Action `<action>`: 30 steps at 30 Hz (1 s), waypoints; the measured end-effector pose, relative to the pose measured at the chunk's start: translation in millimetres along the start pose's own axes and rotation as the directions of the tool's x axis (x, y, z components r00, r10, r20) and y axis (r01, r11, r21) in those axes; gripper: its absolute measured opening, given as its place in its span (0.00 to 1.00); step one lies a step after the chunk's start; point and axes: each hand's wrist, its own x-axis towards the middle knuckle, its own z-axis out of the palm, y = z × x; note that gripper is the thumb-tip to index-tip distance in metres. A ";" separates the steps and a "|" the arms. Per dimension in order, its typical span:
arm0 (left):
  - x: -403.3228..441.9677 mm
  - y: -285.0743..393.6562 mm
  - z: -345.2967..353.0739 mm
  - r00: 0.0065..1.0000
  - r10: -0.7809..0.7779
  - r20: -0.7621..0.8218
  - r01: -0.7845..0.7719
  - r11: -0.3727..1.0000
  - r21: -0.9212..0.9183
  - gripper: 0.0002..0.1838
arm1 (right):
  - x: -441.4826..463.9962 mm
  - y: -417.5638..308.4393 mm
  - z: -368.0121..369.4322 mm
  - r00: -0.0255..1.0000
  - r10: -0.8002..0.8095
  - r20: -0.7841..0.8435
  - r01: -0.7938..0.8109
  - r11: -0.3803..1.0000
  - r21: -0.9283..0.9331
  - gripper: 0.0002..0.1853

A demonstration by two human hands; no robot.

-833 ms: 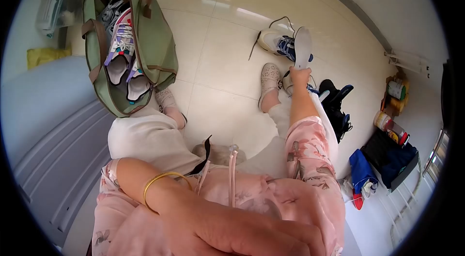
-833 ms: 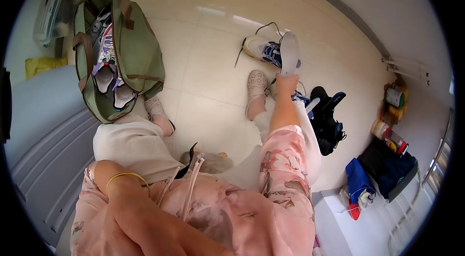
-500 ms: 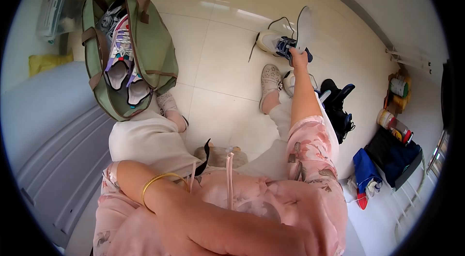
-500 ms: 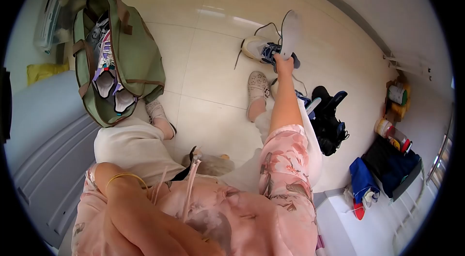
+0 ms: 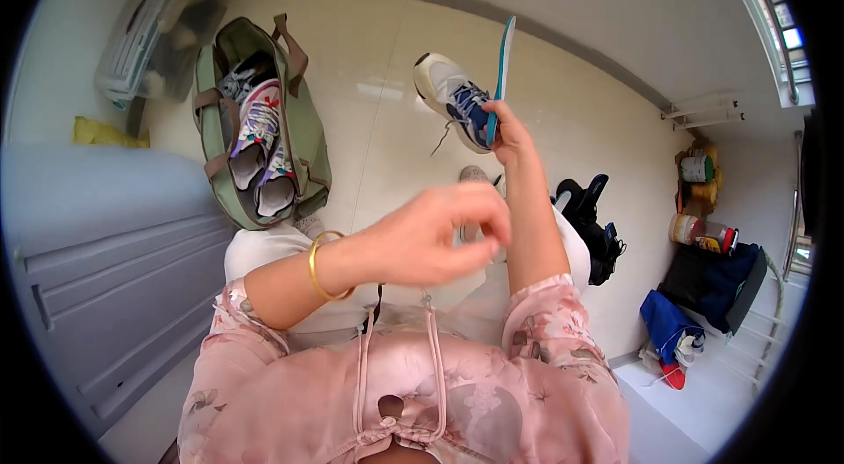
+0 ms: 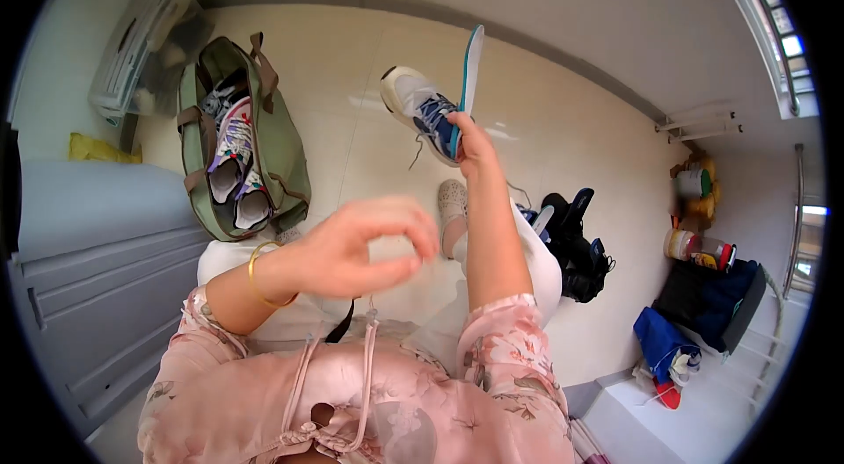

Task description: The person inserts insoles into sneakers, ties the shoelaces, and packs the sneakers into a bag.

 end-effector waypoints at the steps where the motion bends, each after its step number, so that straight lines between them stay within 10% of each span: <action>1: -1.2 -9.6 1.8 0.982 -0.060 -0.180 0.098 0.973 0.210 0.07 | -28.2 -9.1 10.5 0.995 -0.057 0.082 0.055 0.998 0.026 0.12; 4: -14.2 -26.2 7.4 0.838 0.279 -0.469 0.167 0.688 0.707 0.19 | -157.4 -35.9 50.9 0.939 -0.246 0.242 0.208 0.963 0.171 0.14; 7: -46.3 -15.7 31.9 0.737 0.447 -0.506 0.240 0.528 0.815 0.38 | -244.1 -24.4 60.6 0.899 -0.296 0.322 0.233 0.947 0.219 0.16; 11: -90.6 7.9 82.7 0.638 0.583 -0.503 0.297 0.417 0.859 0.37 | -340.8 13.1 56.2 0.818 -0.325 0.475 0.257 0.945 0.204 0.17; 20: -176.5 16.6 149.3 0.736 0.523 -0.431 0.218 0.420 0.881 0.08 | -426.9 85.1 -3.7 0.773 -0.210 0.599 0.278 0.960 -0.021 0.17; 30: -193.4 -14.9 151.1 0.762 0.333 -0.556 0.347 0.515 0.784 0.06 | -468.6 78.2 -91.7 0.746 -0.461 0.481 0.646 0.678 -0.352 0.31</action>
